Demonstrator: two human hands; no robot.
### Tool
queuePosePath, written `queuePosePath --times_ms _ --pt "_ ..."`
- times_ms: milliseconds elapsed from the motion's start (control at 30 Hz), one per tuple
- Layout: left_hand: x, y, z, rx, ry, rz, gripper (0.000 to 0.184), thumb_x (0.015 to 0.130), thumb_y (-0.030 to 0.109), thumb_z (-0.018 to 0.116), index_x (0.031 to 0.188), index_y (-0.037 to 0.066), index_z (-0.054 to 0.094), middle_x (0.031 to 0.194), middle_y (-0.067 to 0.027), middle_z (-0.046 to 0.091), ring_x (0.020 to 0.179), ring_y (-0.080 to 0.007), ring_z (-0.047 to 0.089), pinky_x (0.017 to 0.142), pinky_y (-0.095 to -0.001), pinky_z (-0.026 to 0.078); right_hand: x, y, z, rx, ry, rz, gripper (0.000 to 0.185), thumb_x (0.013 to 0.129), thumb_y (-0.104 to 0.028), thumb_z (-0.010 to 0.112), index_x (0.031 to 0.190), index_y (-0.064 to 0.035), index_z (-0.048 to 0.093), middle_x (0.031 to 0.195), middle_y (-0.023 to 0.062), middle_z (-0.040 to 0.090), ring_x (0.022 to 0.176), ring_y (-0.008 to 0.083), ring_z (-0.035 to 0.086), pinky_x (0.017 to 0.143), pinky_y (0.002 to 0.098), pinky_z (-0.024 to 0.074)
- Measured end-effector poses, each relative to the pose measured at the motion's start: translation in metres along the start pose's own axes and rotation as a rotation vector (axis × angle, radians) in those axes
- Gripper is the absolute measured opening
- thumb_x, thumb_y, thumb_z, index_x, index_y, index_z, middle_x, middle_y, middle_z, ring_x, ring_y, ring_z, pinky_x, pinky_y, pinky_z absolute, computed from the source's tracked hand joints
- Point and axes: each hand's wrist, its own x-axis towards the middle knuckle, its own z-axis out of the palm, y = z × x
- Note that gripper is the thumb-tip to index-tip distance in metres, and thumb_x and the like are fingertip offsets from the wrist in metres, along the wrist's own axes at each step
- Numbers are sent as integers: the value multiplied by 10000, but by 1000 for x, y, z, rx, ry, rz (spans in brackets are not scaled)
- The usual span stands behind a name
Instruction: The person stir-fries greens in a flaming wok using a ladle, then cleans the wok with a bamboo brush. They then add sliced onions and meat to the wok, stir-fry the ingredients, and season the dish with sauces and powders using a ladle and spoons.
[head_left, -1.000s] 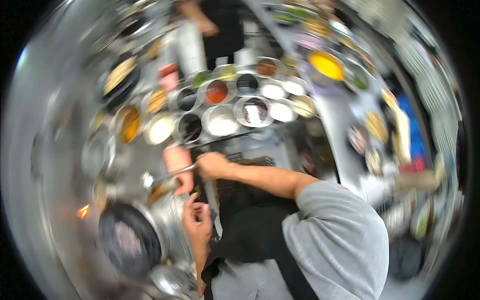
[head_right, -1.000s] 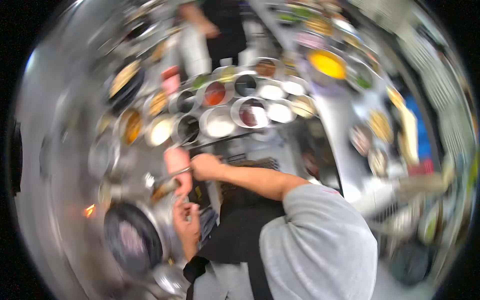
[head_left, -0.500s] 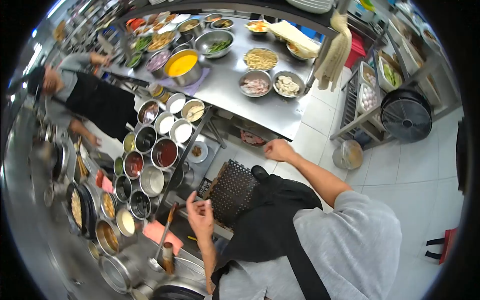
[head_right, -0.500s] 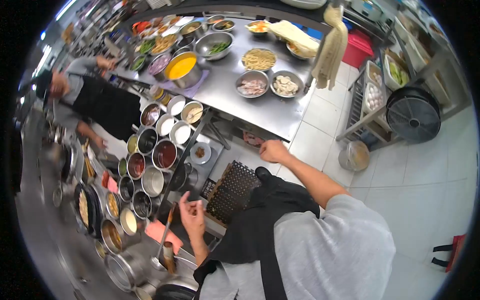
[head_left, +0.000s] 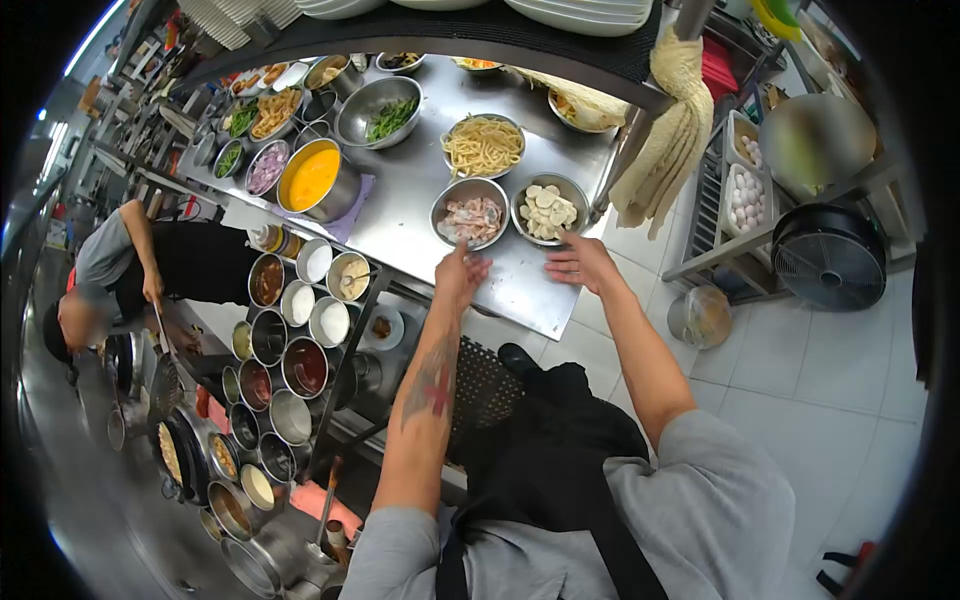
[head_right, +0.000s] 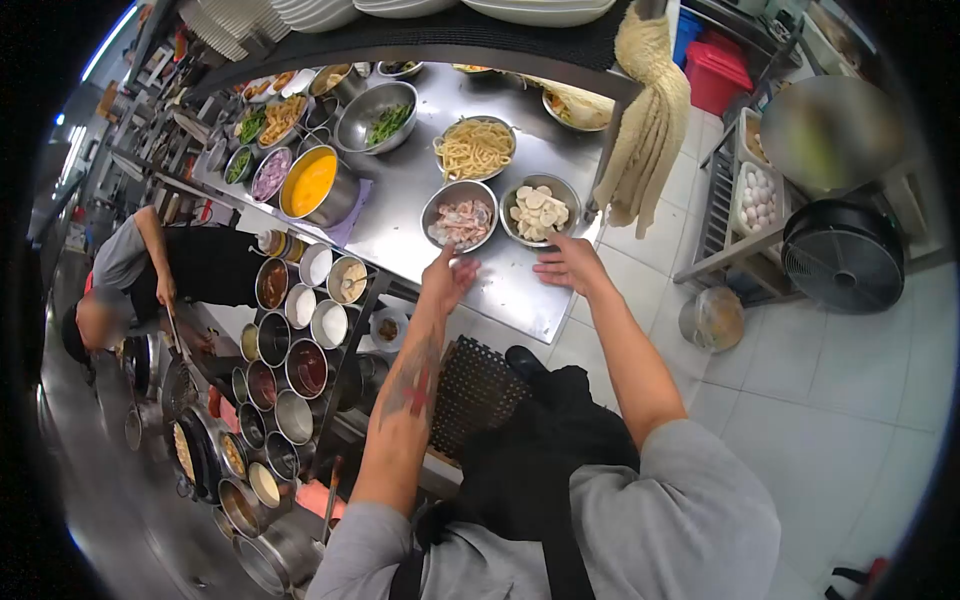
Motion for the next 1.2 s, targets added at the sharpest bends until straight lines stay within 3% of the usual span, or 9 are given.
queuePosePath --times_ms 233,500,667,733,833,900,967,1133,1200 --pt "37 -33 -37 169 218 271 200 959 140 540 1040 -42 530 807 -113 622 612 -188 631 525 -265 527 53 15 8 39 88 -33 434 956 -296 490 1221 48 486 1035 204 635 788 270 688 648 362 598" --pt "-215 -155 -225 -43 662 447 115 916 90 566 904 -8 624 656 -59 623 487 -123 571 451 -275 451 0 120 35 -510 -250 -128 375 909 -160 536 1252 -7 534 1150 151 609 885 255 666 614 344 596" --pt "-491 -241 -342 -82 1549 605 195 895 146 623 773 2 578 569 -47 553 483 -126 534 462 -309 420 -75 193 206 -763 -742 256 421 827 -66 496 1236 36 490 1007 149 655 735 213 670 535 302 565" --pt "-604 -238 -362 456 2180 665 333 803 186 673 609 0 477 497 -127 462 476 -283 411 508 -416 349 -130 221 269 -865 -951 204 458 816 -68 500 1261 37 478 1014 145 657 759 202 676 510 287 554" --pt "-701 -304 -426 804 2794 267 221 799 185 611 669 11 572 1042 -274 652 702 -396 653 638 -459 502 -246 272 372 -1054 -1259 93 462 848 -76 499 1290 49 450 1070 167 634 785 215 681 486 267 556" --pt "-729 -330 -464 590 2704 -77 139 794 153 590 747 41 657 1306 -296 512 845 -419 672 722 -469 544 -321 324 428 -1028 -1486 134 416 893 -84 489 1287 41 443 1096 192 618 778 222 679 505 258 586" --pt "-751 -359 -499 880 2346 -341 123 777 123 596 811 69 700 1315 -297 506 800 -402 679 699 -464 555 -396 376 465 -1049 -1563 233 362 903 -60 488 1248 50 465 1047 189 634 793 249 690 520 294 609" --pt "-816 -343 -455 1088 2462 -189 105 783 127 622 794 65 706 1365 -245 491 636 -342 687 592 -434 568 -509 516 522 -1300 -1780 38 269 912 -150 520 921 99 620 858 145 632 693 222 667 545 327 596" --pt "-806 -386 -447 1081 2289 -368 94 770 119 633 793 63 705 1385 -193 497 650 -332 696 602 -446 574 -578 544 524 -1485 -1948 -414 272 835 -105 533 951 137 580 820 199 613 747 282 668 608 377 594"
